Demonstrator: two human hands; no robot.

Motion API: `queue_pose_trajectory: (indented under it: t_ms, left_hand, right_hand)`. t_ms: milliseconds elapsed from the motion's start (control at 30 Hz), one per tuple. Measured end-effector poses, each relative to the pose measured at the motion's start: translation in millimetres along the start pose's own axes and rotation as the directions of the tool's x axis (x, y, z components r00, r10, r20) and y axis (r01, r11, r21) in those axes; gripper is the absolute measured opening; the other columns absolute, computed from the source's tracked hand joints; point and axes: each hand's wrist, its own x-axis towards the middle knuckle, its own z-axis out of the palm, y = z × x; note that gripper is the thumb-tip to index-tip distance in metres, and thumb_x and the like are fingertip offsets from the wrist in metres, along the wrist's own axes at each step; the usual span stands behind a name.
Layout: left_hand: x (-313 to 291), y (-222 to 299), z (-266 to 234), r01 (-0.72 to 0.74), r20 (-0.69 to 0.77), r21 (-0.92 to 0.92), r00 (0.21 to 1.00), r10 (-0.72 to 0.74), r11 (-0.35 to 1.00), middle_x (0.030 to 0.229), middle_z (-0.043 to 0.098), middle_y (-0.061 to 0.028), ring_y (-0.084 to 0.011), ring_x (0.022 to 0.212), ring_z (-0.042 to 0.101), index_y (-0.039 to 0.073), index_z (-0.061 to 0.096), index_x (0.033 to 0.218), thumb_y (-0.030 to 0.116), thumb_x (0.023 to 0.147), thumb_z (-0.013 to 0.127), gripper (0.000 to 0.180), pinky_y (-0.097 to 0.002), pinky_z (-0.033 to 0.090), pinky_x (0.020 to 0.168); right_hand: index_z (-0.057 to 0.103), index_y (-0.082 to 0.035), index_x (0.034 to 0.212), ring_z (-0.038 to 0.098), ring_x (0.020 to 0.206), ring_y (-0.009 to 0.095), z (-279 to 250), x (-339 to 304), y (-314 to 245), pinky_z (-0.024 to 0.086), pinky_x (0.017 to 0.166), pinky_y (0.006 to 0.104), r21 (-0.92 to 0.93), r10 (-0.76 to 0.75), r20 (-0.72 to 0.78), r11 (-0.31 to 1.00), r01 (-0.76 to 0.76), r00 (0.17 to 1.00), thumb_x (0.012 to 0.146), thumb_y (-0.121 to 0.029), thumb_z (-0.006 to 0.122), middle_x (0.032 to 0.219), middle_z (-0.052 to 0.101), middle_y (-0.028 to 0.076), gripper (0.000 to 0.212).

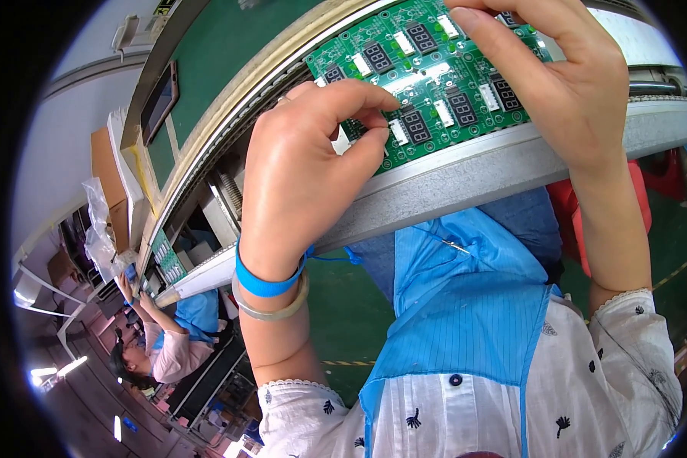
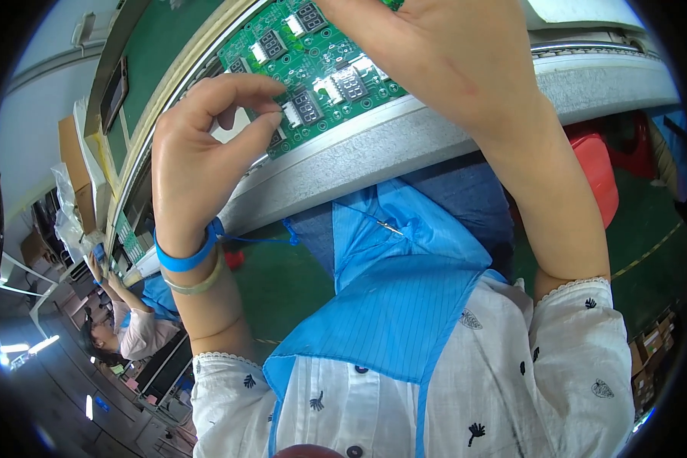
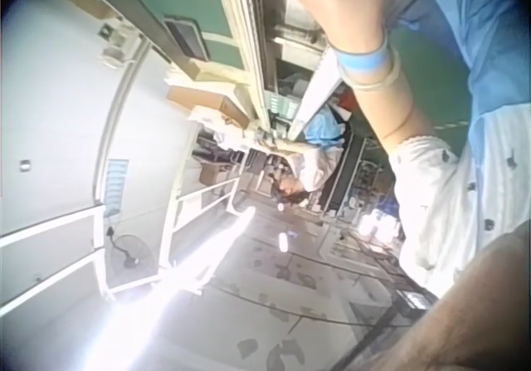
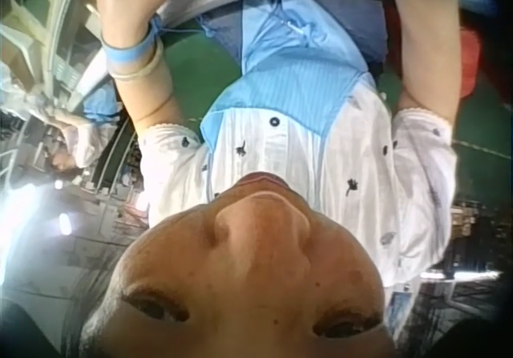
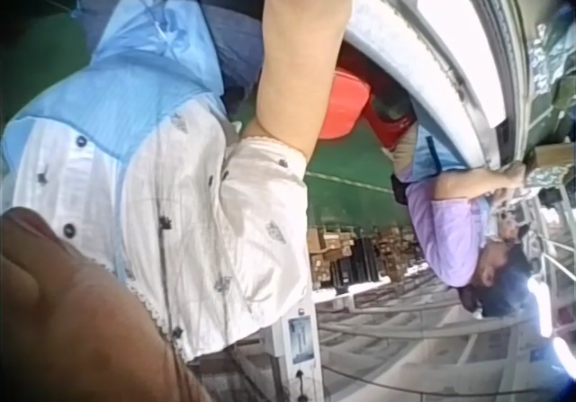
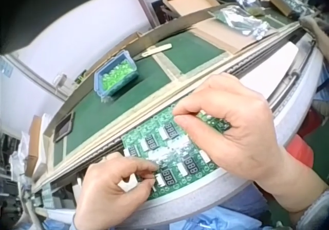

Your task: The person inserts electronic components into a printed circuit board by hand.

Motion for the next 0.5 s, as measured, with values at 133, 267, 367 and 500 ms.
queue_pose_trajectory:
  t_ms: [133,267,367,500]
  left_hand:
    - [-1.5,-2.9,-0.4,-0.040,0.004,0.036,0.999,0.040,0.999,0.083,0.074,-0.0033,-0.0229,0.072,0.060,0.009,0.076,0.097,0.003,0.078,0.071,0.021,-0.0349,0.051,0.066]
    - [2.5,-4.7,1.6,-0.077,0.014,0.021,0.997,0.077,0.997,0.083,0.074,-0.0041,-0.0236,0.074,0.062,0.008,0.076,0.096,0.003,0.077,0.072,0.020,-0.0350,0.051,0.068]
    - [3.0,-0.4,-5.0,-0.023,0.033,-0.008,0.999,0.023,1.000,0.084,0.075,-0.0046,-0.0234,0.075,0.062,0.007,0.076,0.096,0.004,0.077,0.075,0.020,-0.0342,0.051,0.069]
    - [10.6,-4.6,-22.5,0.123,0.047,-0.151,0.992,-0.117,0.981,0.095,0.073,-0.0003,-0.0054,0.085,0.060,0.001,0.075,0.106,0.003,0.089,0.078,0.017,-0.0209,0.049,0.077]
  right_hand:
    - [0.076,0.000,0.089,0.064,0.077,0.023,2.1,-1.4,-0.6,0.050,0.069,0.0325,0.019,0.016,-0.003,1.000,-0.016,1.000,0.078,0.002,0.077,0.080,0.069,0.011,0.011]
    - [0.076,0.001,0.089,0.064,0.077,0.023,1.2,-1.5,1.1,0.050,0.069,0.0326,0.019,0.046,0.020,0.999,-0.046,0.999,0.078,0.002,0.077,0.080,0.069,0.011,0.011]
    - [0.076,0.001,0.089,0.064,0.077,0.023,-2.7,3.2,-5.3,0.050,0.069,0.0325,-0.001,0.044,0.030,0.999,-0.044,0.999,0.078,0.002,0.077,0.081,0.069,0.011,0.012]
    - [0.075,0.001,0.088,0.064,0.076,0.022,-5.4,16.3,4.6,0.050,0.069,0.0324,0.073,0.057,0.098,0.995,-0.064,0.994,0.080,-0.001,0.076,0.080,0.069,0.011,0.008]
